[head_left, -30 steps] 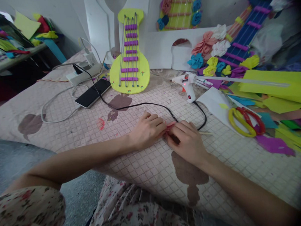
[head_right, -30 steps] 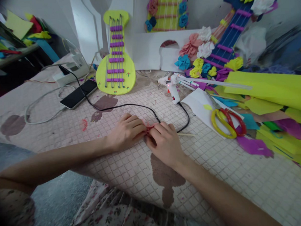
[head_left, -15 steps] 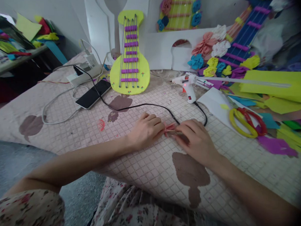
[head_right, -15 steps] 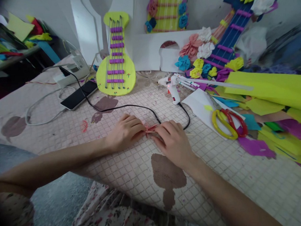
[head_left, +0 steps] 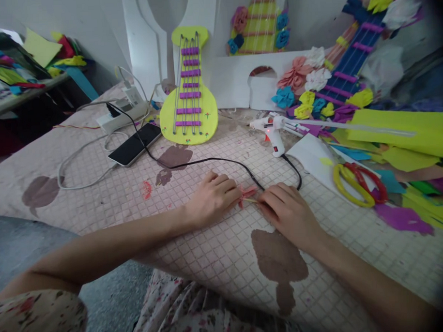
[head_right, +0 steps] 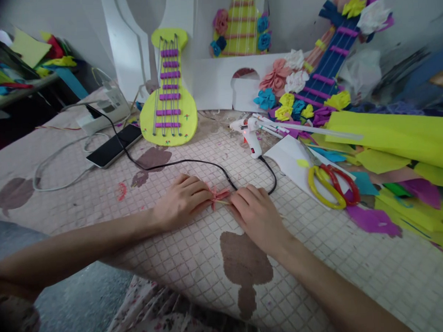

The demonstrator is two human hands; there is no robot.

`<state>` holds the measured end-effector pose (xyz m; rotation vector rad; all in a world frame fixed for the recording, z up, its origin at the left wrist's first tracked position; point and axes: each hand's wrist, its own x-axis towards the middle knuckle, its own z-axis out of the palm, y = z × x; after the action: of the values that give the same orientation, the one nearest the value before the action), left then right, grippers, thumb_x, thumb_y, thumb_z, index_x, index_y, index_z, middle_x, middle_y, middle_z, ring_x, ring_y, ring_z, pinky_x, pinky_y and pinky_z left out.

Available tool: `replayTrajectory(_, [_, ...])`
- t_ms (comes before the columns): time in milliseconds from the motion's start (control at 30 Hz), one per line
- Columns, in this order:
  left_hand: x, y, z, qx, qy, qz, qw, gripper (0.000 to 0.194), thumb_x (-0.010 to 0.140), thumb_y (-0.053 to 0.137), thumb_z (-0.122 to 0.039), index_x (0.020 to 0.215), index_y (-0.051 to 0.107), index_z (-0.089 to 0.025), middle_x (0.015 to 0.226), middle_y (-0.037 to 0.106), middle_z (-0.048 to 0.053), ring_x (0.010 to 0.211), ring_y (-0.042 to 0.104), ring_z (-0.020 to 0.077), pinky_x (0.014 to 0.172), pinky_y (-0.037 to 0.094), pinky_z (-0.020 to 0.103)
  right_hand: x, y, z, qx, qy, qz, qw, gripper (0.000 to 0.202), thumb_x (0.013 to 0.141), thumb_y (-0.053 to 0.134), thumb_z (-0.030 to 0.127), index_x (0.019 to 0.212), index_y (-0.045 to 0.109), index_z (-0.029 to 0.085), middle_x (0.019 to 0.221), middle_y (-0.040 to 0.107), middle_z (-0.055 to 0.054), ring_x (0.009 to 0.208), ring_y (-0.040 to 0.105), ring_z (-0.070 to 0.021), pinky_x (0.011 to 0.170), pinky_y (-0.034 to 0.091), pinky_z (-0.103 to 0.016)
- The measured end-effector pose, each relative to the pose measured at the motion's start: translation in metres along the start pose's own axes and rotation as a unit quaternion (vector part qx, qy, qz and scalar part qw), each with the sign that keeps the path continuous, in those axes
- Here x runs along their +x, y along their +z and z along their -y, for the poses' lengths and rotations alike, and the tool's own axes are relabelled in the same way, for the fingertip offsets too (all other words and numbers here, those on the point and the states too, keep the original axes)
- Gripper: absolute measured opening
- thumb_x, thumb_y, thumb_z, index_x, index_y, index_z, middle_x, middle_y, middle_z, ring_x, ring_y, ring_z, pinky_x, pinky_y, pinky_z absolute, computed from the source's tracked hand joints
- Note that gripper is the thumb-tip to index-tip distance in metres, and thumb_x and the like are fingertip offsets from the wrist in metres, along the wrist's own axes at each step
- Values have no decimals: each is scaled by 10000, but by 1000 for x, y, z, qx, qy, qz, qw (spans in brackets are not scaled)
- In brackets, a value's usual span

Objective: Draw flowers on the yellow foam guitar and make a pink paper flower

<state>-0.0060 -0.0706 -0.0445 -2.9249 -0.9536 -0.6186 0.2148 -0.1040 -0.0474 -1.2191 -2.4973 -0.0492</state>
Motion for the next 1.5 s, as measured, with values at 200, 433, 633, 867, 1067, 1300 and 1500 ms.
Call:
replayTrajectory(200, [-1,0,3,-7,3,-8,1000,209,955,439,-257,884,615,-170,859,636,29,836,534,149,768,356,308,-20,-13,-18,13,0,8,1000,112,893,482,198,831,575,192,819,614,-51,832,548,-205,738,428,-362])
replayTrajectory(433, [-2,0,7,-19,7,-27,999,199,948,455,-266,875,614,-170,854,644,30,831,547,146,766,366,308,-42,-30,-62,-25,150,-83,985,72,852,523,264,821,566,215,805,609,-32,747,592,-185,688,463,-332])
replayTrajectory(633, [-5,-3,10,-17,27,-30,999,164,939,470,-241,890,609,-168,854,644,28,829,553,141,768,377,307,-40,-28,-91,-103,262,-33,959,149,832,508,325,721,529,228,752,597,-33,679,576,-203,543,396,-319])
replayTrajectory(867, [-8,-8,13,-16,43,-29,999,146,938,473,-227,898,604,-176,850,643,21,824,551,140,774,374,319,-23,-28,-100,-90,240,-45,966,223,855,483,415,806,565,213,799,617,-50,689,591,-205,570,424,-329])
replayTrajectory(1067, [-12,-12,16,-13,61,-19,998,132,942,471,-218,932,592,-166,865,652,24,839,549,156,785,371,339,48,-11,-110,-17,193,-105,975,387,797,564,458,1063,586,178,945,640,-109,864,590,-257,670,454,-362])
replayTrajectory(1300, [-16,-14,18,-5,72,-19,997,182,971,403,-189,947,582,-168,903,665,22,852,546,154,803,358,350,104,5,-113,63,268,-38,961,241,749,617,418,686,583,188,630,589,-42,571,491,-169,541,353,-313])
replayTrajectory(1500, [-16,-13,20,-13,73,-20,997,193,975,393,-186,932,580,-171,907,659,15,857,556,146,810,352,353,73,-28,-82,177,315,-19,932,310,804,559,435,664,572,159,601,581,-32,552,482,-124,509,356,-272])
